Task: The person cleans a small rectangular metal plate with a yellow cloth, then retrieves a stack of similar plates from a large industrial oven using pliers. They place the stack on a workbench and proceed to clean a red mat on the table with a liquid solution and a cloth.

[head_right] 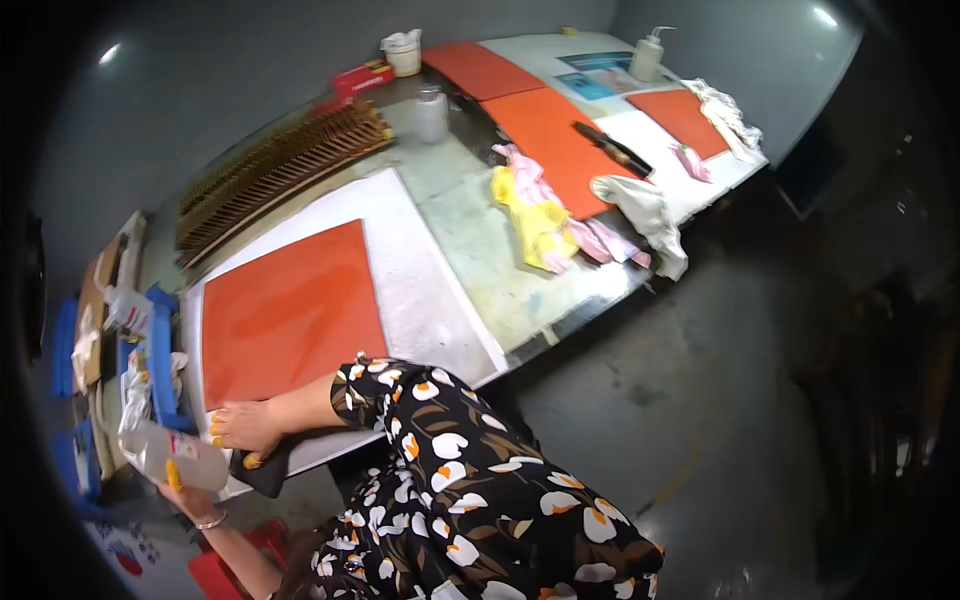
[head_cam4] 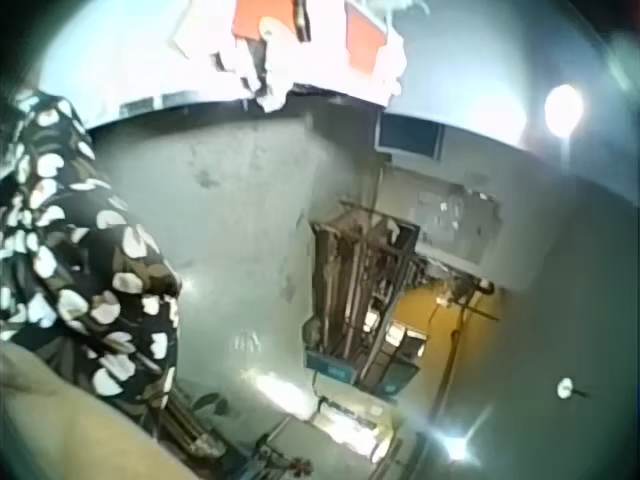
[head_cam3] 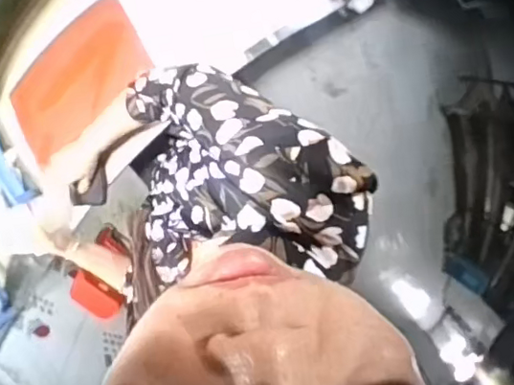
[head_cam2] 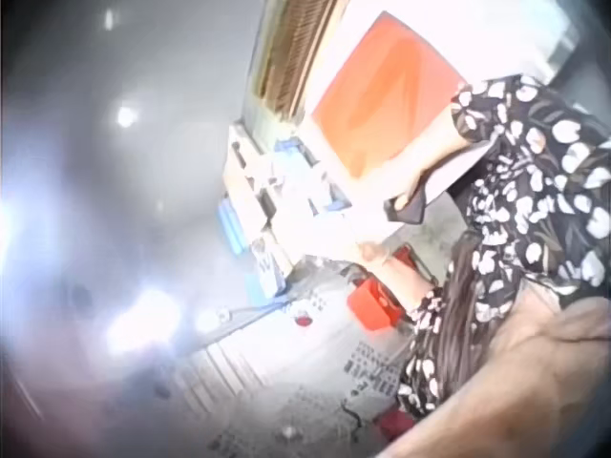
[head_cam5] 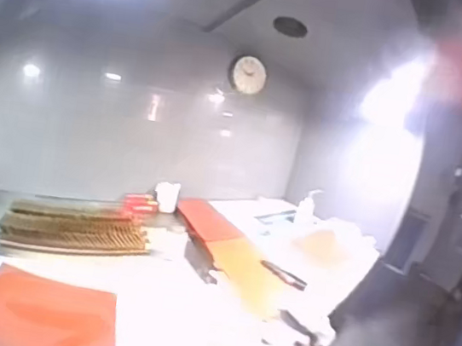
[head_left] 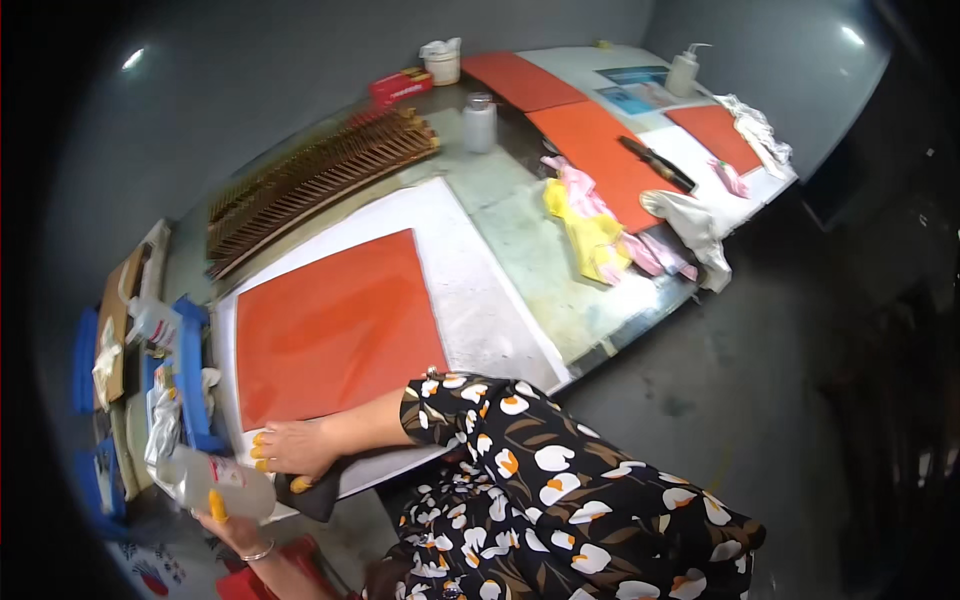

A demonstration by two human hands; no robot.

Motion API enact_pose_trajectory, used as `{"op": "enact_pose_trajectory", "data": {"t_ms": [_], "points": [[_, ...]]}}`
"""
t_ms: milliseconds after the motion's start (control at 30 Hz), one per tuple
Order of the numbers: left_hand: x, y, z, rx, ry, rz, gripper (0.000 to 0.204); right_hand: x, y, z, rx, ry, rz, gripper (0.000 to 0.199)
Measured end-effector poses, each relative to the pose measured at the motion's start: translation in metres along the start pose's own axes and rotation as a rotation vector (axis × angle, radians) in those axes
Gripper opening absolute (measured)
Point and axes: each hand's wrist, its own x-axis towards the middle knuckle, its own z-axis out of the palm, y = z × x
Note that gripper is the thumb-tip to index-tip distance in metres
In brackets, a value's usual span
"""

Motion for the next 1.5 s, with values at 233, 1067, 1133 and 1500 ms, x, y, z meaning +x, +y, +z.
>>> {"op": "enact_pose_trajectory", "data": {"t_ms": [233,1067,1133,1500], "points": [[0.018,0.011,0.014,-0.1,0.04,-0.059,0.047,-0.013,-0.003,0.008,0.085,-0.127,0.275,0.026],[0.064,0.013,0.436,-0.508,-0.614,-0.392,0.059,-0.43,0.128,-0.459,-0.613,0.56,1.392,0.048],[0.056,0.005,0.477,-0.533,-0.683,-0.34,0.065,-0.373,0.179,-0.423,-0.299,0.571,1.336,0.071],[0.03,-0.01,0.541,-0.229,-0.871,-0.208,0.081,-0.349,0.259,-0.366,-0.264,0.434,1.365,0.054]]}}
